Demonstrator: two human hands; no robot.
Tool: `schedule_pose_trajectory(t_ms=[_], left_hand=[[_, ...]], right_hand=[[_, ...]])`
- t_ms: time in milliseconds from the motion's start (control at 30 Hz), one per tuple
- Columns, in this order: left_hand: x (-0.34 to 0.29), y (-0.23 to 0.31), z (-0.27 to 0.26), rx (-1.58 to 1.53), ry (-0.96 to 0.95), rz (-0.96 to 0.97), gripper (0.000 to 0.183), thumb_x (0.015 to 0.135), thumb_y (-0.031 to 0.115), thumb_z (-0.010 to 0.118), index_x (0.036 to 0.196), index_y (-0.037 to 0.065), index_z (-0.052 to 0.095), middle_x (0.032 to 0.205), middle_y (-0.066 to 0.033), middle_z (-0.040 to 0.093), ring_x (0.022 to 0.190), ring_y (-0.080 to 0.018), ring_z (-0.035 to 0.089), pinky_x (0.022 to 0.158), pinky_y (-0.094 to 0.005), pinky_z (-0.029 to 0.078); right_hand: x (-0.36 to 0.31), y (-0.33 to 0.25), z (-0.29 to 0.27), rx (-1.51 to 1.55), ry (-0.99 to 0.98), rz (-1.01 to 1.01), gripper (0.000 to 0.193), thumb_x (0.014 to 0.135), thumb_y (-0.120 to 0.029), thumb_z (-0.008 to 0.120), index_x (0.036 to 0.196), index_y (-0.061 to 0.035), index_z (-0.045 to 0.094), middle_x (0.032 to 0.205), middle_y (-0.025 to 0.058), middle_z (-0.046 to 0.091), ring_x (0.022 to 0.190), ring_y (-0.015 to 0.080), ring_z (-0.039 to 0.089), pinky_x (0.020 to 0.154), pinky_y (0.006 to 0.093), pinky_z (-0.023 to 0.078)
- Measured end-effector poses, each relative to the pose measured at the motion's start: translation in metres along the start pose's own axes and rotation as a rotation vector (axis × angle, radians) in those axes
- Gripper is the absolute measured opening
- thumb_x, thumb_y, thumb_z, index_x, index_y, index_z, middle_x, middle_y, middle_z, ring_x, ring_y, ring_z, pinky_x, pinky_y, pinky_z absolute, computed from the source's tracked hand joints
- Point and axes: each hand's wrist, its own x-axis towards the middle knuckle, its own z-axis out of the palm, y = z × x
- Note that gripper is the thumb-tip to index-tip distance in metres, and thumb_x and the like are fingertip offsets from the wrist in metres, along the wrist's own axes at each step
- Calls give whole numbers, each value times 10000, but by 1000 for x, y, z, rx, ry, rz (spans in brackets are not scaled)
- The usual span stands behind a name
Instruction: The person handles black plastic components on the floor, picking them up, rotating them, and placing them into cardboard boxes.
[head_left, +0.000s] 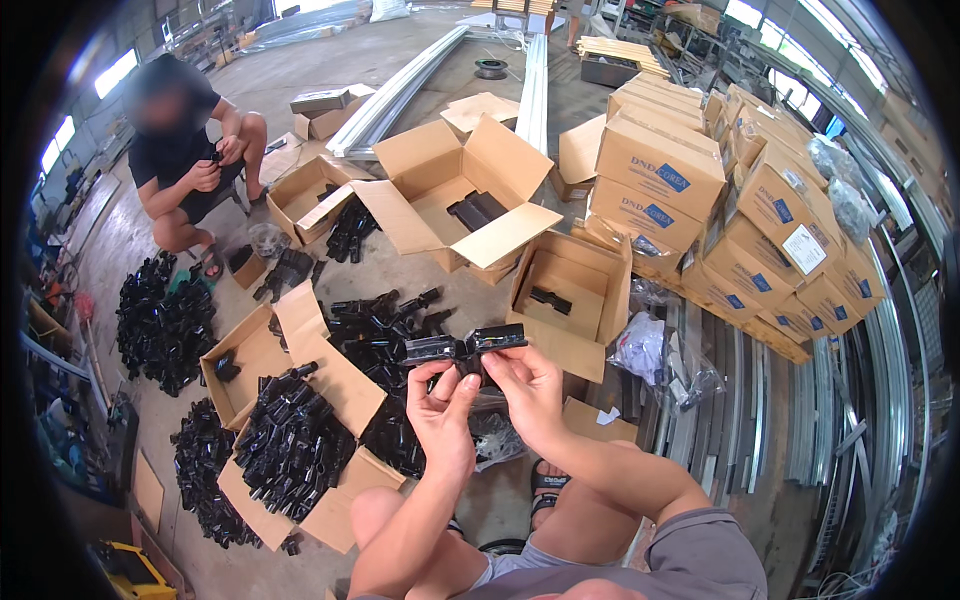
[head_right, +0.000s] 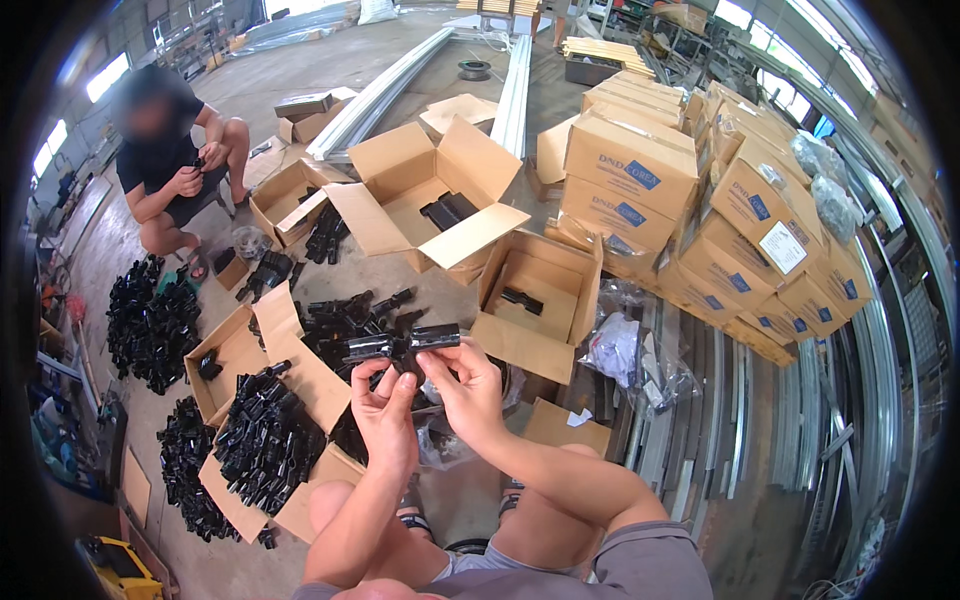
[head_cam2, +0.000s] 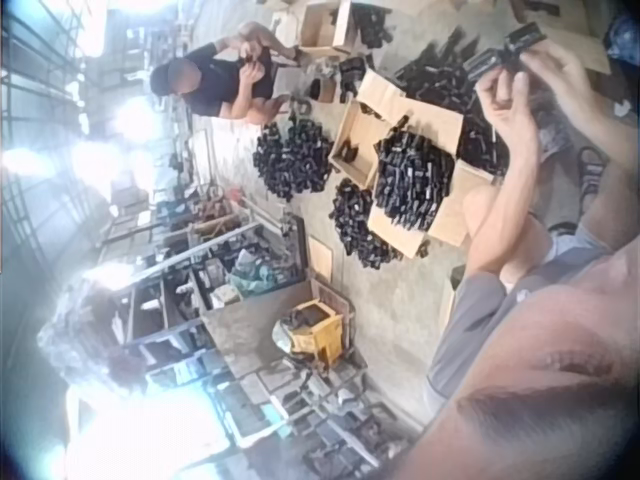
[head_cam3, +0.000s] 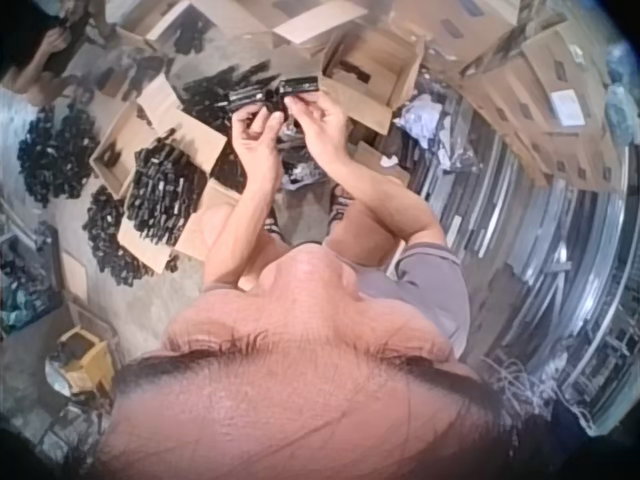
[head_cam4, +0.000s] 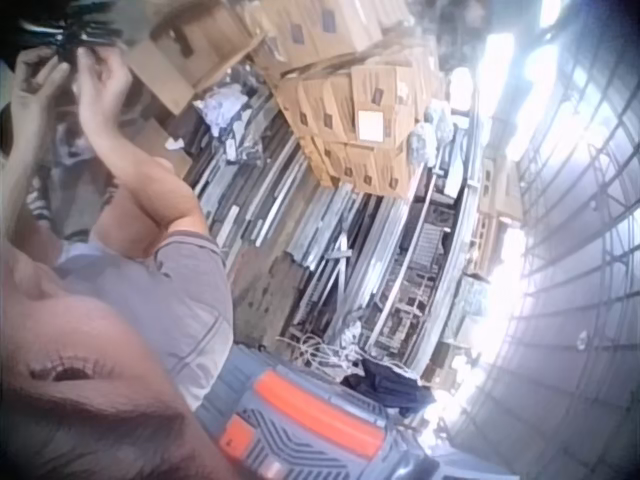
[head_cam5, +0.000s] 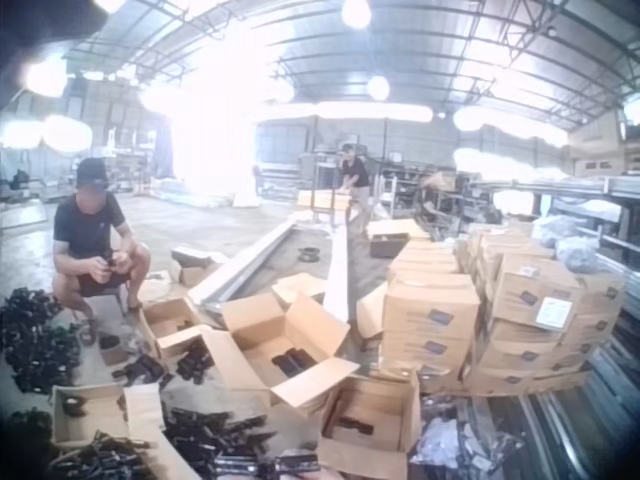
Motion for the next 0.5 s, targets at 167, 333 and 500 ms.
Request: schedule_pose_trajectory(t_ms=[167,333,500], left_hand=[[-1,-1,2,4,7,8,329,871,-96,664,1119,46,502,1087,-147,691,981,-158,651,861,-274,506],[0,-1,2,11,6,0,325,875,-98,656,1122,45,499,1078,-143,690,981,-157,650,860,-271,505],[1,-1,0,5,5,16,330,873,-99,658,1122,47,498,1072,-145,689,980,-153,648,859,-265,505]], right_hand=[[-3,-6,5,28,19,32,181,930,7,652,1107,36,634,1077,70,659,982,127,643,890,259,502],[-2,-5,2,16,13,60,185,924,0,665,1103,34,636,1068,70,666,981,124,640,874,262,508],[-3,-5,-1,7,14,35,155,926,6,658,1078,34,652,1049,66,674,972,121,643,870,261,512]])
